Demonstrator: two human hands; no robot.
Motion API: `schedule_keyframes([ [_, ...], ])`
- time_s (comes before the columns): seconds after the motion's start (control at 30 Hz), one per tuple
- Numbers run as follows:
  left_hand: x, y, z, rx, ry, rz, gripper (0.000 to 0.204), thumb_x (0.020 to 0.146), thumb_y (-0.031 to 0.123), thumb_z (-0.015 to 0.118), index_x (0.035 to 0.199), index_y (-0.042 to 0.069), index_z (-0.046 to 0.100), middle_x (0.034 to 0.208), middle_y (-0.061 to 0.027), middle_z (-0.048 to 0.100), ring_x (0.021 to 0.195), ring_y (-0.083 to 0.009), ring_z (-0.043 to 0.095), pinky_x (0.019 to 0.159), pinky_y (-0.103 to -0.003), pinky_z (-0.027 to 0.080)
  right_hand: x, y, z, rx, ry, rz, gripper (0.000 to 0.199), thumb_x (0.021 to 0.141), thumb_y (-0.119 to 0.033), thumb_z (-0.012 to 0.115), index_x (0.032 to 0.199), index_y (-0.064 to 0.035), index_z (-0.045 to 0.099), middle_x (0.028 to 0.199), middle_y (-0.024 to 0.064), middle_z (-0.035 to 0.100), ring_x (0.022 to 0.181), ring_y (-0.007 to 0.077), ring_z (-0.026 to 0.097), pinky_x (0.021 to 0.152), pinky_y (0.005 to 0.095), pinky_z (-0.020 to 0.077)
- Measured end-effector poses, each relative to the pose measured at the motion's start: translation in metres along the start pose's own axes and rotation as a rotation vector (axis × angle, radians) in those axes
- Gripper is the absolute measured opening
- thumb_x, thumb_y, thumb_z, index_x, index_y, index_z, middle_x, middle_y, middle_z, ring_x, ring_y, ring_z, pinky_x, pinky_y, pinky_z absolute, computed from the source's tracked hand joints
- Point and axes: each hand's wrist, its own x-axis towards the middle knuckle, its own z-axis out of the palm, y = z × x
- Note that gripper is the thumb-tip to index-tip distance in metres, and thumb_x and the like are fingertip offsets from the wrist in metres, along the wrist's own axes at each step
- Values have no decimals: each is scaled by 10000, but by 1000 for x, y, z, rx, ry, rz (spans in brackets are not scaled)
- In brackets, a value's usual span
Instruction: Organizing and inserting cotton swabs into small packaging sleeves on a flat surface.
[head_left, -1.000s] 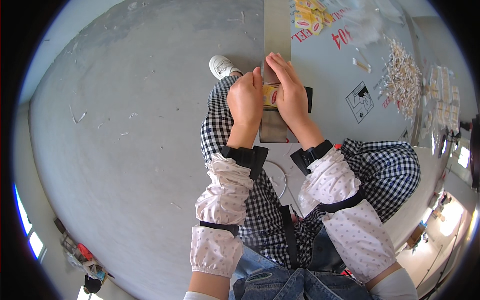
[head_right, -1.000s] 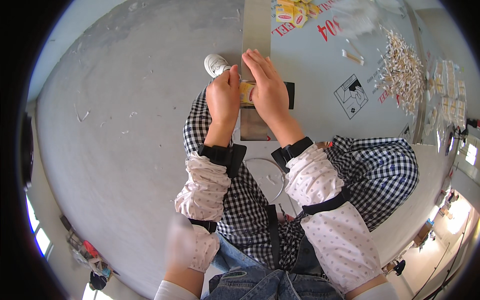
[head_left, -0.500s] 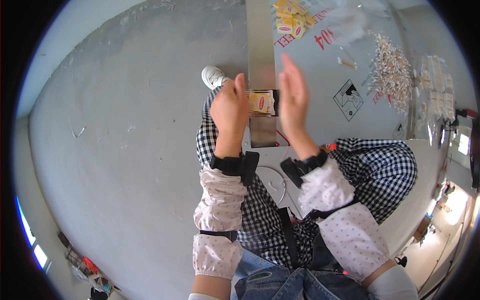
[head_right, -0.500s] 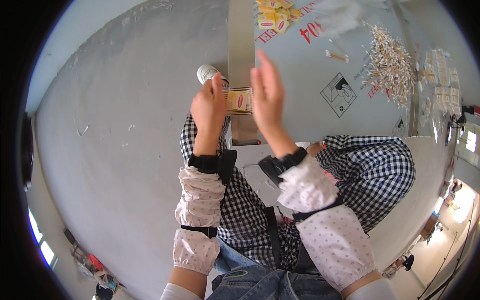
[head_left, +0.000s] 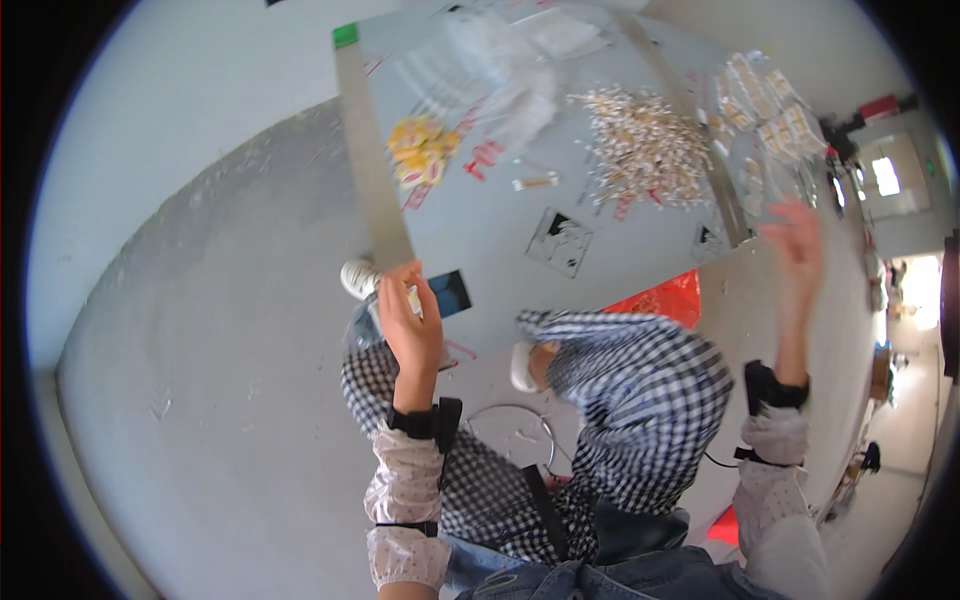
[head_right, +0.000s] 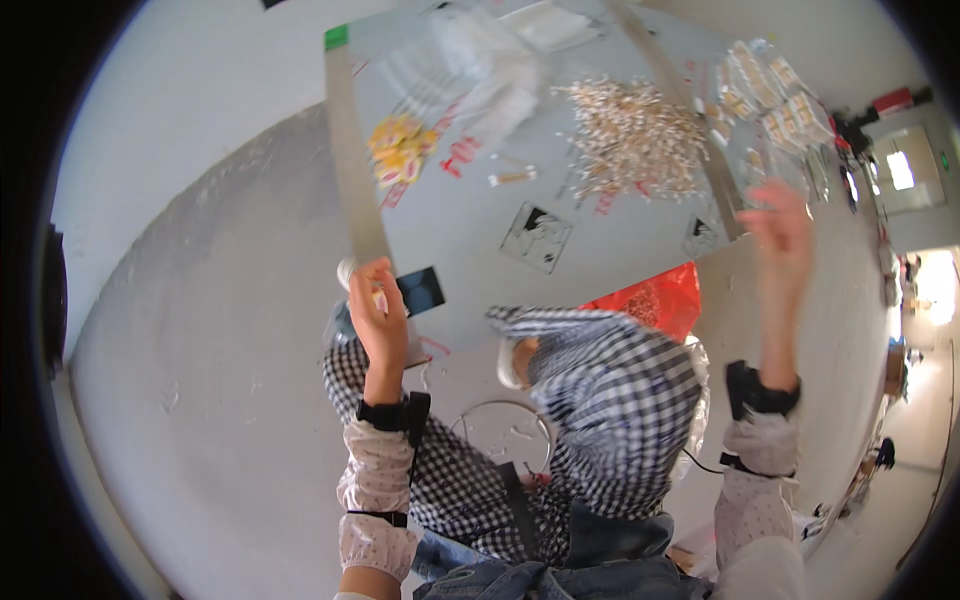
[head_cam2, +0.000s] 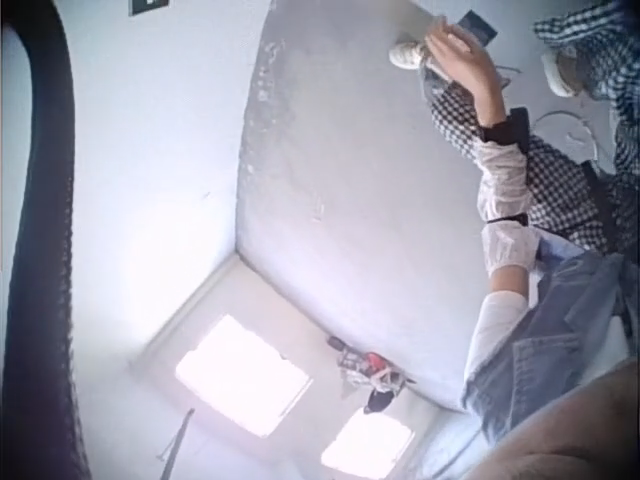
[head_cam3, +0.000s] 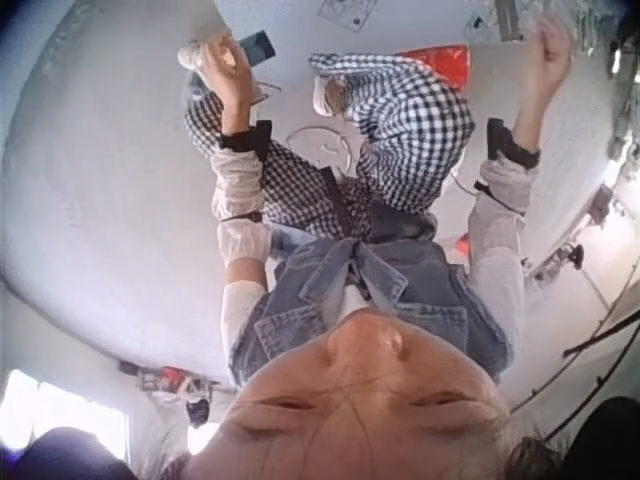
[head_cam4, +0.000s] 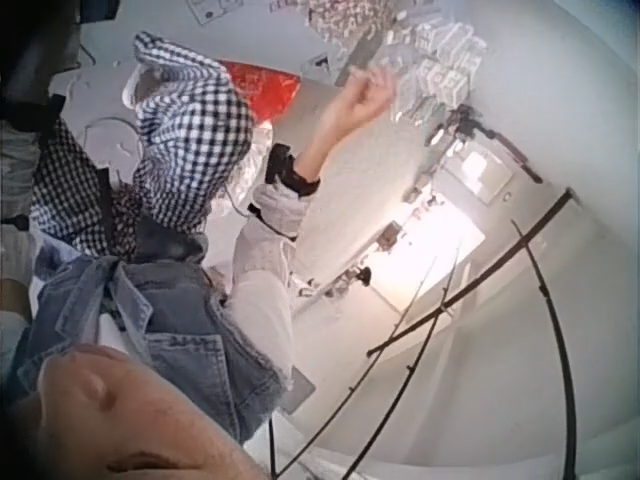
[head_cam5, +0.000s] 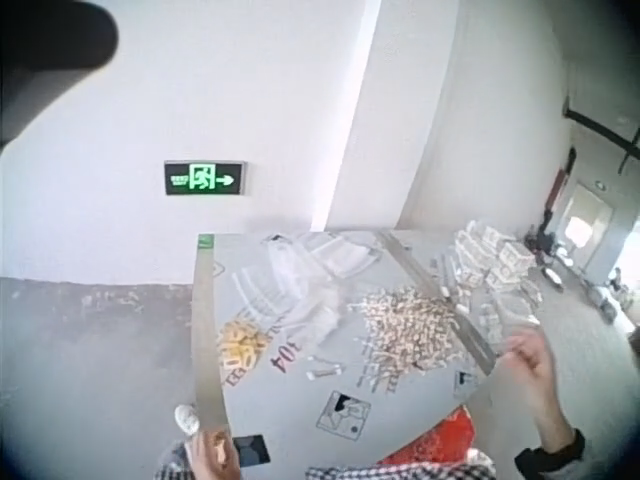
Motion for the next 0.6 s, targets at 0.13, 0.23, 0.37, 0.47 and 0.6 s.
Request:
schedule_keyframes([
  [0.13, 15, 48, 45, 17, -315, 141, 353, 809, -26, 644, 1155, 15, 594, 1150, -145, 632, 1060, -320, 600, 911, -426, 482, -13, 102, 65, -331, -272, -204, 459, 877, 0, 571, 1330, -45, 515, 1347, 130, 558, 1016, 223, 645, 825, 335, 534],
  [0.23, 33, 54, 72, 155, -490, 219, 409, 802, -10, 626, 1207, 14, 577, 1290, -143, 592, 1183, -313, 564, 988, -429, 456, -8, 111, 136, -646, -448, -422, 663, 789, 7, 587, 1433, -45, 437, 1403, 131, 507, 1025, 254, 646, 814, 367, 540],
  [0.37, 63, 40, 142, 342, -553, 438, 446, 845, 12, 550, 1290, -18, 534, 1411, -158, 527, 1324, -324, 478, 1071, -428, 401, 30, 121, 193, -804, -469, -552, 679, 773, -16, 609, 1431, -30, 440, 1408, 141, 496, 991, 239, 650, 793, 359, 539],
  [0.47, 81, 35, 175, 393, -580, 501, 585, 785, -32, 583, 1360, -9, 480, 1456, -145, 476, 1368, -317, 429, 1113, -449, 365, 69, 126, 211, -907, -546, -572, 679, 767, -33, 624, 1424, -12, 450, 1327, 133, 548, 898, 224, 647, 764, 357, 536],
  [0.6, 90, 34, 188, 314, -635, 494, 370, 853, 28, 566, 1221, -1, 585, 1211, -121, 628, 1130, -272, 584, 1021, -432, 426, 86, 150, 226, -723, -449, -656, 348, 756, -48, 625, 1101, -8, 600, 988, 77, 587, 785, 217, 618, 675, 364, 531],
])
